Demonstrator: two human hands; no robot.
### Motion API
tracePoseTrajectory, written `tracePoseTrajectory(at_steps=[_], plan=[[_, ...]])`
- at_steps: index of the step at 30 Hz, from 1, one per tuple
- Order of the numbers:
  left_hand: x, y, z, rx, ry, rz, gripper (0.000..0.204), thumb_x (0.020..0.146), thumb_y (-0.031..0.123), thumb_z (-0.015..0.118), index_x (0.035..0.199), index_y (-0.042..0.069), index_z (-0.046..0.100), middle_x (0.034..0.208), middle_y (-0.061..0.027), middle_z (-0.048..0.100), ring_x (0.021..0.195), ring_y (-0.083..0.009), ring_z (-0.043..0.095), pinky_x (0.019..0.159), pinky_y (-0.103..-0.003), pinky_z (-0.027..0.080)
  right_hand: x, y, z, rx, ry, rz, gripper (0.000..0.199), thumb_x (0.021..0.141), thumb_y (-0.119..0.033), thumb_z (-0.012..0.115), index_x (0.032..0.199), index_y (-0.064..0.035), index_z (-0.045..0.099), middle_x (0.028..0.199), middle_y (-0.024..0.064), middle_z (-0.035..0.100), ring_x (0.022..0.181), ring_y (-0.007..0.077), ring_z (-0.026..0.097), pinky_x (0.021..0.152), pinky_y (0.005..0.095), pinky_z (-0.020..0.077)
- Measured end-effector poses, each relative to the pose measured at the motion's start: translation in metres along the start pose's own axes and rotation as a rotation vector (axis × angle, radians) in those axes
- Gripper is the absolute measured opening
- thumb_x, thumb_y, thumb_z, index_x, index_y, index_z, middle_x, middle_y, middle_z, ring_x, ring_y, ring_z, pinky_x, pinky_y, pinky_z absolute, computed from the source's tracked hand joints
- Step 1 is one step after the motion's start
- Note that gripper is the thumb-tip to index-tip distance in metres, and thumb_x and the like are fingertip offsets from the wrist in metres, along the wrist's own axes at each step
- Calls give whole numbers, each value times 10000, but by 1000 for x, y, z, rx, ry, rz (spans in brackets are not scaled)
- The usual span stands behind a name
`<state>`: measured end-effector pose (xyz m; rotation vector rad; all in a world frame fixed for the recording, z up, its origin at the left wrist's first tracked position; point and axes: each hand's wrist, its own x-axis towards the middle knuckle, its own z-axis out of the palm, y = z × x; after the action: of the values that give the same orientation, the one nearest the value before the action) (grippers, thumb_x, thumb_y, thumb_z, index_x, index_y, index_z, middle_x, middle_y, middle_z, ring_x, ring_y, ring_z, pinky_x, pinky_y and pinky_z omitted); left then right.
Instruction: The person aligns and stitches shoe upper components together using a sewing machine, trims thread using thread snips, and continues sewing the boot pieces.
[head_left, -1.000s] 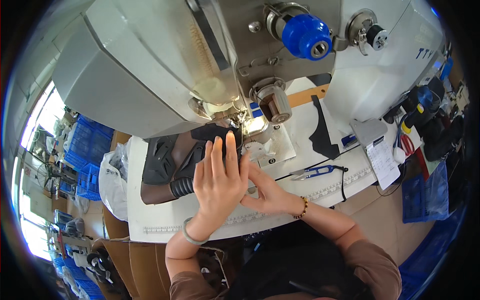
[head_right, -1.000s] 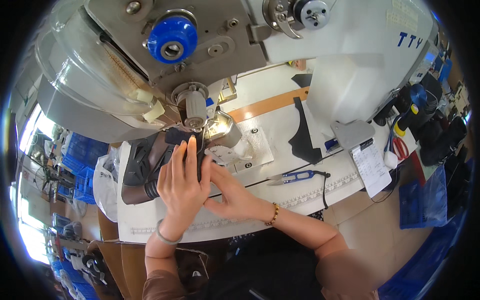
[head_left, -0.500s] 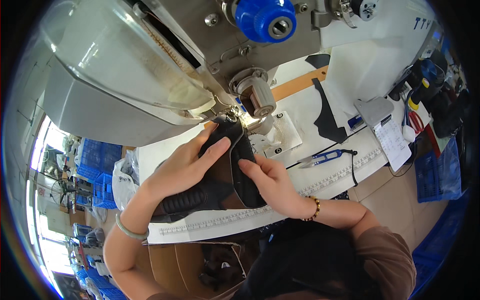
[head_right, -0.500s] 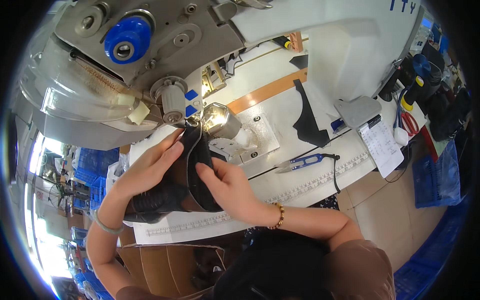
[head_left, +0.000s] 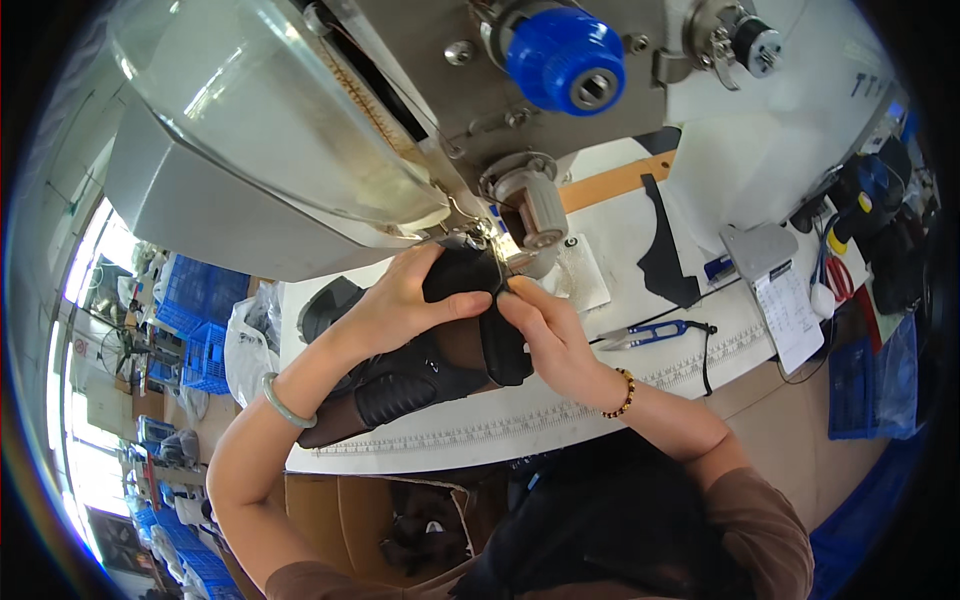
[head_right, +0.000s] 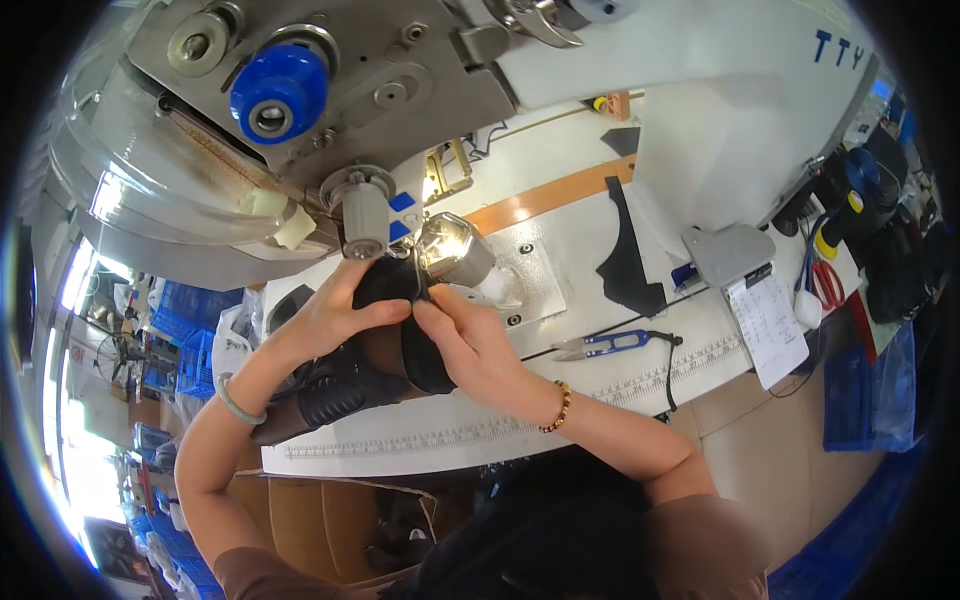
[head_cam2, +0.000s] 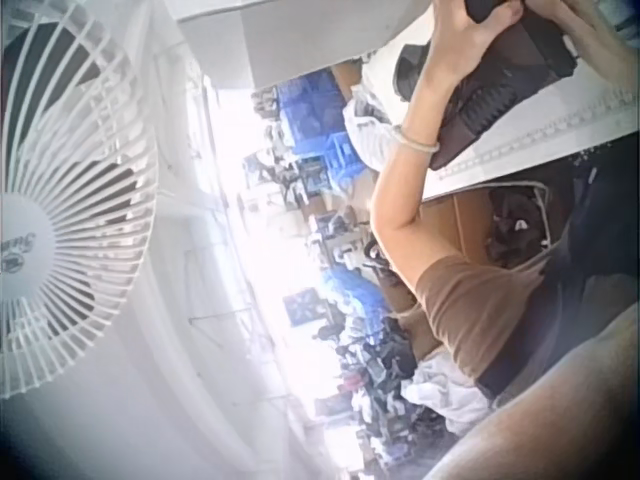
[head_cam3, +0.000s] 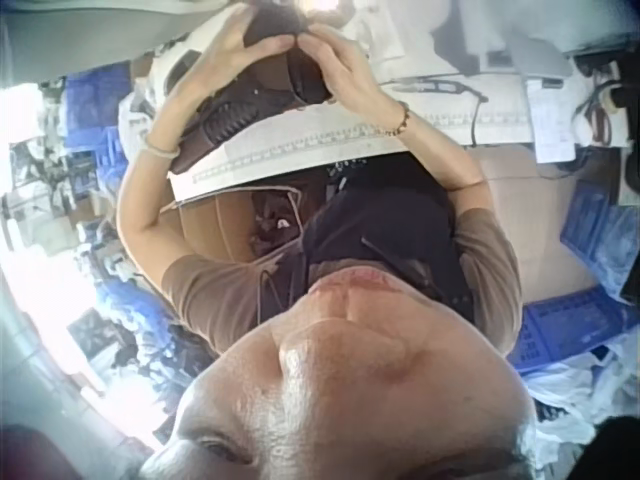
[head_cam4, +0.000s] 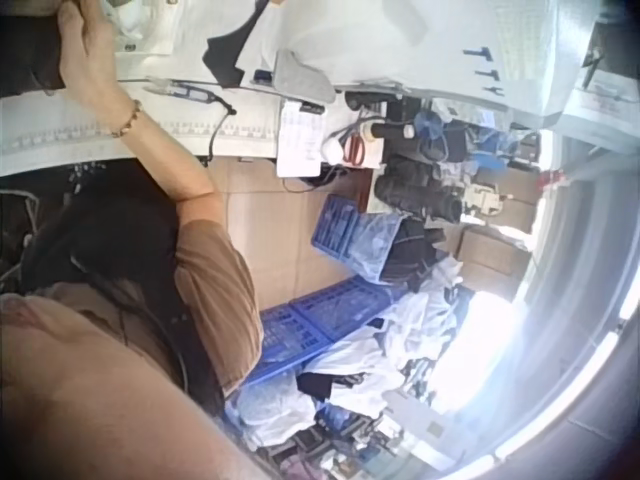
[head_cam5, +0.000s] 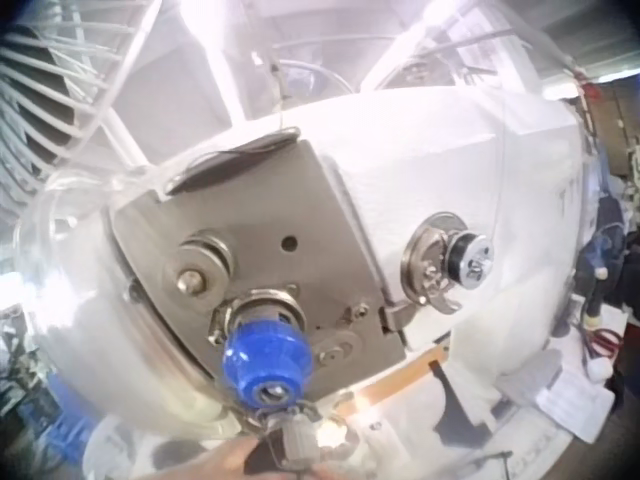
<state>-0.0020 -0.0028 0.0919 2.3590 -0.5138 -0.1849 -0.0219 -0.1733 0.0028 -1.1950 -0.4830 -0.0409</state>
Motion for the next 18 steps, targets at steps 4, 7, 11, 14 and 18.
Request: tracePoseTrajectory(at_steps=[4,7,11,14,18], plan=[[2,-5,2,19,-7,-14,641,752,491,660,1070,-54,548,1055,-206,566,1032,-301,525,902,-367,404,2,4,-1,-96,3,-35,266,950,-161,478,747,7,444,553,49,391,534,75,327,465,273,305],[2,-8,1,81,-6,-30,670,756,503,648,1106,-57,534,1091,-214,555,1063,-306,516,925,-366,394,2,1,0,-98,16,-53,289,964,-176,461,741,7,451,558,49,391,542,72,325,468,266,304],[4,-1,1,67,-10,-39,702,757,515,638,1139,-61,518,1135,-219,542,1100,-297,504,942,-361,385,6,6,2,-62,57,-29,291,959,-176,474,731,5,465,554,26,380,548,57,316,463,262,298],[7,-2,2,-48,17,-25,719,754,522,635,1153,-63,512,1160,-212,537,1117,-284,497,951,-356,377,8,4,5,-59,102,-19,312,953,-183,490,706,7,472,534,6,374,533,49,305,443,265,284],[8,1,-6,-18,-78,-157,709,758,516,627,1160,-57,513,1146,-201,553,1102,-275,512,947,-351,380,11,-2,7,-135,138,-28,355,942,-190,514,655,14,471,491,-7,362,497,41,286,410,267,254]])
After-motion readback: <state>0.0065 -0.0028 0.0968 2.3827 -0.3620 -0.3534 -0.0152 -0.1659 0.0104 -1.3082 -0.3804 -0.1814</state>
